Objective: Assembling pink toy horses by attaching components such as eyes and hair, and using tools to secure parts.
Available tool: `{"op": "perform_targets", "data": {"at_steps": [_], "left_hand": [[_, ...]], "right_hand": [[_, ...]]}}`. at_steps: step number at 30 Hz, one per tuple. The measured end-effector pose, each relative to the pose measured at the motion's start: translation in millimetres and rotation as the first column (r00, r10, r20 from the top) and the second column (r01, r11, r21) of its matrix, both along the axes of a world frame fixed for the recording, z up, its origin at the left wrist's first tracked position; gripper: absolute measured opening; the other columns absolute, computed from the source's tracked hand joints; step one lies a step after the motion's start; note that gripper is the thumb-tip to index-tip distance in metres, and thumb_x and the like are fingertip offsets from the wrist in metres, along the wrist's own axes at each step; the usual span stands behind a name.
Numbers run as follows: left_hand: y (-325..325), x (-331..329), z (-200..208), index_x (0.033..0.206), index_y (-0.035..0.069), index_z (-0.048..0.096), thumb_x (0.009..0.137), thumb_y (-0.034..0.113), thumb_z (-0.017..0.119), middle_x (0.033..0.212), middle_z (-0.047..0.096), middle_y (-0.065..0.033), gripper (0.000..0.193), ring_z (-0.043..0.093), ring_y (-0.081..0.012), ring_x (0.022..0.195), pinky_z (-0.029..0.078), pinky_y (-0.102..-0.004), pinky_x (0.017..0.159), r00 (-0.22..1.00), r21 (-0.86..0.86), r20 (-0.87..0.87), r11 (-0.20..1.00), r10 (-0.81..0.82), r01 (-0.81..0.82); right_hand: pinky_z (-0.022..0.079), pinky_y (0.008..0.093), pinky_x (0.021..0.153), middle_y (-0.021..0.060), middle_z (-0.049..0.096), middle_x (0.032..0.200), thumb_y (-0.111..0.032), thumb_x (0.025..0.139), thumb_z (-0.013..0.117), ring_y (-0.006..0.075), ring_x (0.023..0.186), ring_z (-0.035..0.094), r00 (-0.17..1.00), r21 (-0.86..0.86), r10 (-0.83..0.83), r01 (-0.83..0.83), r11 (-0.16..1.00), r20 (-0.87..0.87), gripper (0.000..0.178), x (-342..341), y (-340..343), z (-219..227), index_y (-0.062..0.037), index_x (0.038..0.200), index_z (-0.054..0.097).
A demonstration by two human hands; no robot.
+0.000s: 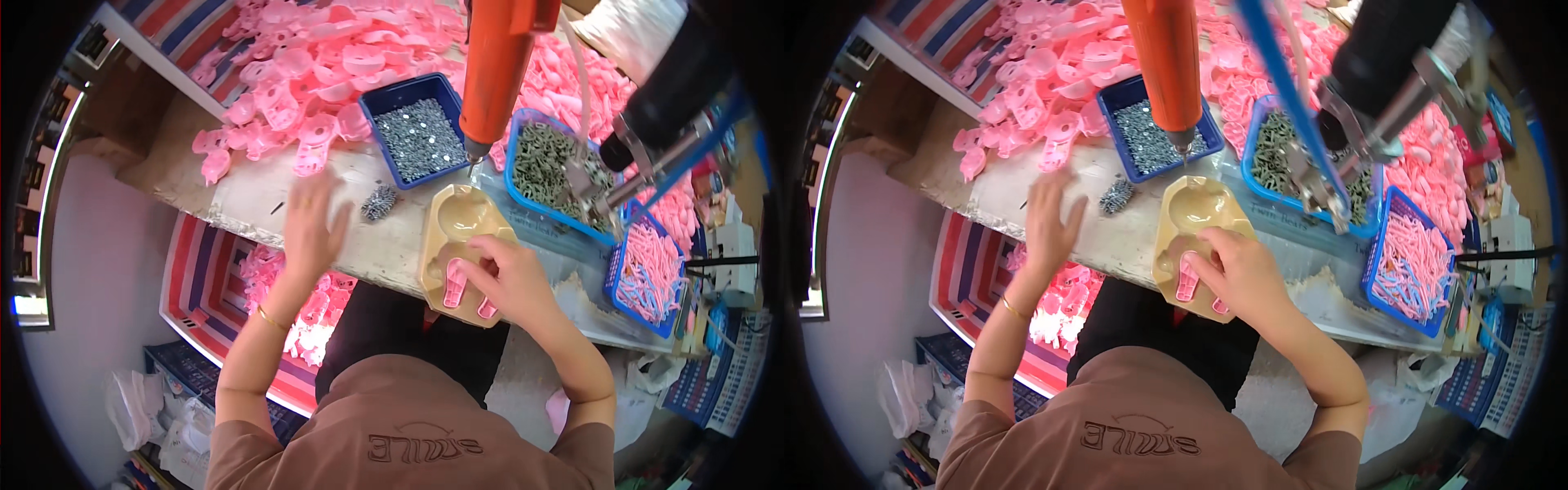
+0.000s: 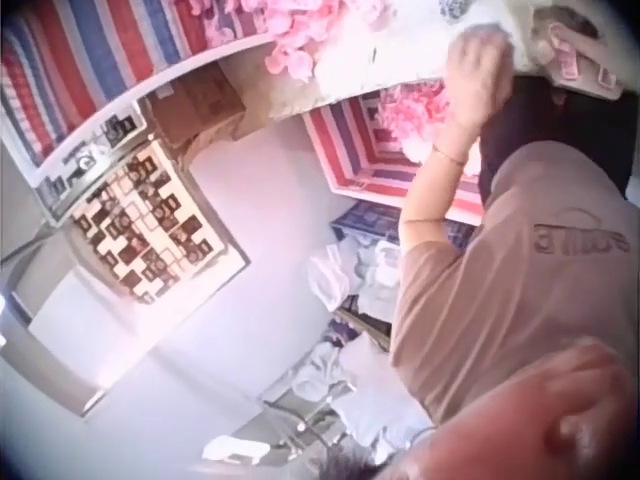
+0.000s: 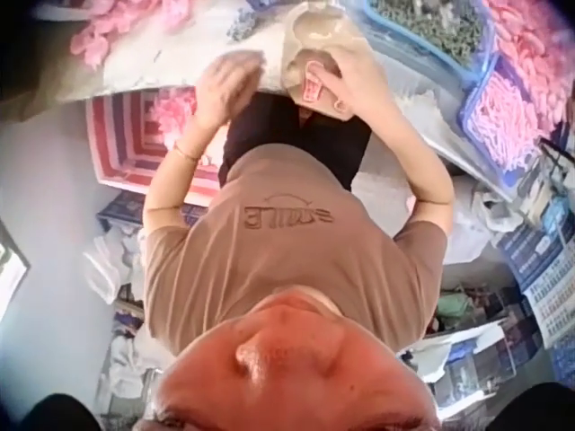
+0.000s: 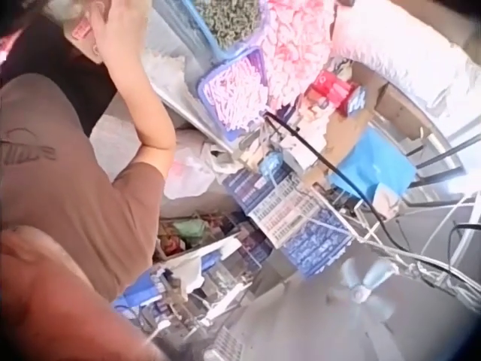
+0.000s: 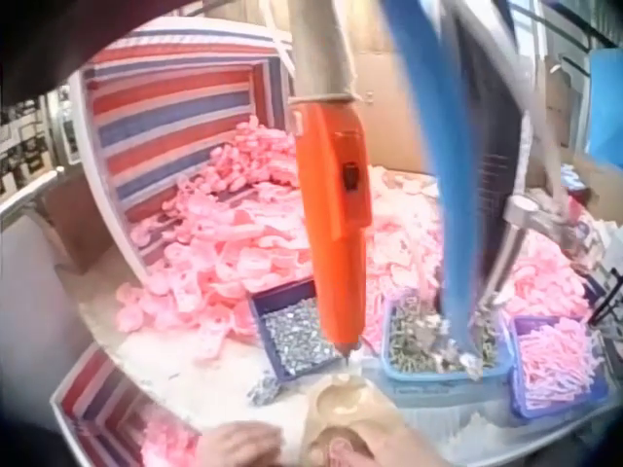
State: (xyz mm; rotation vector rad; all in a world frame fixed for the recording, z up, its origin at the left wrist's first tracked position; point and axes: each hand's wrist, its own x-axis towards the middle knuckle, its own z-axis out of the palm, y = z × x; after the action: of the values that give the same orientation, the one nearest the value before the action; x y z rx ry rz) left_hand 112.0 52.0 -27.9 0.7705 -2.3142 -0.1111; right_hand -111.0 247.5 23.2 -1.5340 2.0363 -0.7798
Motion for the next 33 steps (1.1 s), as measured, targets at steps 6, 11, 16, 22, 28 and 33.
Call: {"op": "perform_targets", "data": {"at_steps": [6, 11, 16, 22, 28, 33], "left_hand": [[-65, 27, -5, 0.108, 0.003, 0.061, 0.092, 0.017, 0.064, 0.104, 0.066, -0.0151, 0.022, 0.06, -0.0319, 0.101, 0.05, -0.0416, 0.084, 0.99, 0.074, 0.108, 0.992, 0.089, -0.097], [-38, 48, 28, 0.105, 0.002, 0.06, 0.103, 0.024, 0.051, 0.097, 0.064, -0.0116, 0.023, 0.059, -0.0216, 0.092, 0.048, -0.0351, 0.082, 0.924, 0.553, -0.268, 0.829, 0.271, -0.083], [11, 59, 24, 0.125, 0.001, 0.054, 0.105, 0.028, 0.044, 0.118, 0.061, -0.0068, 0.035, 0.059, -0.0185, 0.103, 0.047, -0.0351, 0.094, 0.464, 0.6, -0.711, 0.111, 0.528, 0.792], [83, 2, 24, 0.142, 0.004, 0.042, 0.105, 0.032, 0.045, 0.14, 0.05, -0.0106, 0.046, 0.051, -0.0219, 0.128, 0.046, -0.0405, 0.102, 0.62, 0.569, -0.691, -0.25, 0.373, 0.784], [86, -18, 35, 0.149, 0.004, 0.03, 0.089, 0.015, 0.069, 0.151, 0.038, -0.0169, 0.072, 0.04, -0.0298, 0.138, 0.038, -0.0439, 0.109, 0.861, 0.762, -0.457, 0.402, -0.222, 0.508], [91, -42, 31, 0.151, 0.006, 0.029, 0.075, 0.018, 0.082, 0.154, 0.032, -0.0217, 0.094, 0.026, -0.0431, 0.143, 0.028, -0.0488, 0.116, 0.856, 0.472, -0.19, 0.72, -0.481, 0.509]], "right_hand": [[0.052, 0.0298, 0.061, 0.013, 0.069, 0.078, -0.024, 0.089, 0.071, 0.0203, 0.066, 0.069, 0.997, 0.045, 0.059, -0.061, 0.997, 0.046, 0.028, 4, -5, 3, -0.0004, 0.103, 0.068], [0.054, 0.0293, 0.064, 0.0097, 0.072, 0.081, -0.016, 0.091, 0.069, 0.0154, 0.067, 0.068, 0.988, -0.049, -0.01, 0.018, 0.999, 0.155, 0.019, 5, 0, 0, -0.001, 0.102, 0.07], [0.054, 0.0262, 0.071, 0.0064, 0.07, 0.096, -0.015, 0.093, 0.068, 0.0128, 0.08, 0.068, 0.866, -0.125, 0.055, 0.009, 0.992, 0.497, 0.033, 40, -11, -13, 0.0018, 0.12, 0.06], [0.048, 0.0308, 0.091, 0.0111, 0.057, 0.123, -0.011, 0.091, 0.07, 0.0195, 0.112, 0.058, 0.457, -0.229, 0.084, 0.271, 0.935, 0.885, 0.057, 52, -10, 1, -0.0009, 0.14, 0.042], [0.048, 0.0316, 0.079, 0.0054, 0.062, 0.096, 0.002, 0.077, 0.071, 0.0227, 0.083, 0.062, 0.989, -0.531, 0.02, -0.094, 0.842, -0.143, 0.035, 1, 35, 33, -0.0064, 0.109, 0.061], [0.05, 0.037, 0.072, 0.0038, 0.064, 0.091, -0.01, 0.07, 0.077, 0.0279, 0.084, 0.062, 0.86, -0.257, 0.105, -0.262, 0.93, -0.499, 0.03, 10, 42, -7, -0.0102, 0.099, 0.067]]}}
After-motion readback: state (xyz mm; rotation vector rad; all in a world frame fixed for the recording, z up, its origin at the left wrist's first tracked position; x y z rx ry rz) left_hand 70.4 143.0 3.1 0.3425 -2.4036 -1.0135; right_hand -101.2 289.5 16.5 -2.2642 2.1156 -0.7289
